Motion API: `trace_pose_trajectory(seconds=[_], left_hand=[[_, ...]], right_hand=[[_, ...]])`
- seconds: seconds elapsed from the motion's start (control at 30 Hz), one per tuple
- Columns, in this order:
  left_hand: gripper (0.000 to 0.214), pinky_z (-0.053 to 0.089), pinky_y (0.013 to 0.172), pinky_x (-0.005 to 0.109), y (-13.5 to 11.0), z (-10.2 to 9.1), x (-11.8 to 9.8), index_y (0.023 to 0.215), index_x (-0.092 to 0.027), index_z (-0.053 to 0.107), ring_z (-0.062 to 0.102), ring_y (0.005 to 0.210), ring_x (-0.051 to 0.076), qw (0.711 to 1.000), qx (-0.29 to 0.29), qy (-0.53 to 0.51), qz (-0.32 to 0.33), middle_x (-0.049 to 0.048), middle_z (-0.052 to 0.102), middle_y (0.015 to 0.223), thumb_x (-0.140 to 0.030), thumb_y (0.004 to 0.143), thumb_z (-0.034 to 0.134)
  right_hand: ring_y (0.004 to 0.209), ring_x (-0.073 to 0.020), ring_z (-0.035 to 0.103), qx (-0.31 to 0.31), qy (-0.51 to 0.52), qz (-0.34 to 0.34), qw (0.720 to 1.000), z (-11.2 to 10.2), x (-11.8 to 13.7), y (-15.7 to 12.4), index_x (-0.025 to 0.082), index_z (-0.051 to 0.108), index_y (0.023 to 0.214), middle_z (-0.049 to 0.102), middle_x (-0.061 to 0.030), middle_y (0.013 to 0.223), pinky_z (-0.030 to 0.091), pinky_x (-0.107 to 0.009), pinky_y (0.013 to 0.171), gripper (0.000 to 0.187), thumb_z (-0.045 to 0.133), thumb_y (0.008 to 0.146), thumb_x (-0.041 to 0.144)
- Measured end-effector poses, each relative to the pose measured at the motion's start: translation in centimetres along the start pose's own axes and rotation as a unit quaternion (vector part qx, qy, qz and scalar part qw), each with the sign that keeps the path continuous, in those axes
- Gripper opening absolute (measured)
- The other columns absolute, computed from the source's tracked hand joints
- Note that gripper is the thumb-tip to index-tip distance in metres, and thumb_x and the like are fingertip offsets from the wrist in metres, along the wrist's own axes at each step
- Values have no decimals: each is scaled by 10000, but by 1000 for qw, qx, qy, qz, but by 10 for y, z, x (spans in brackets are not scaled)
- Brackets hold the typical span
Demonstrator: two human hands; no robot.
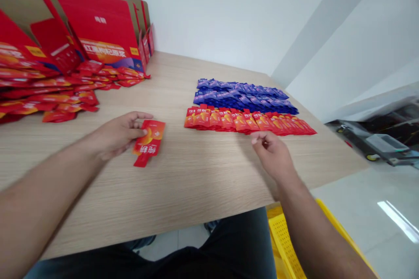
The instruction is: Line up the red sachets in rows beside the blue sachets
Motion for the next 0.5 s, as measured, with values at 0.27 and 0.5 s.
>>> trace_pose_trajectory(seconds=[0.27, 0.5], left_hand=[[587, 574, 639, 216, -12, 50, 2, 1260, -233, 625, 709, 687, 126, 962, 91, -258, 27, -34, 724, 841, -9, 733, 753], [609, 617, 601, 252, -17, 52, -12, 1202, -236, 565, 732, 729, 159, 932, 96, -329, 119, -23, 758, 926, -79, 690, 855]], right_hand=[[786, -177, 678, 240, 98, -54, 964, 114, 88, -70, 210, 706, 1294, 765, -73, 1083, 566, -369, 804, 355, 620, 954, 263], [764, -175, 684, 322, 188, 22, 928, 175, 129, -83, 198, 715, 1157, 764, -41, 930, 522, -314, 706, 255, 707, 971, 373]])
Point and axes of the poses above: each hand's wrist, its own y-axis towards the middle knuckle, its own z-axis out of the palm, x = y × z, the point moved 9 cm from there along y, towards the middle knuckle
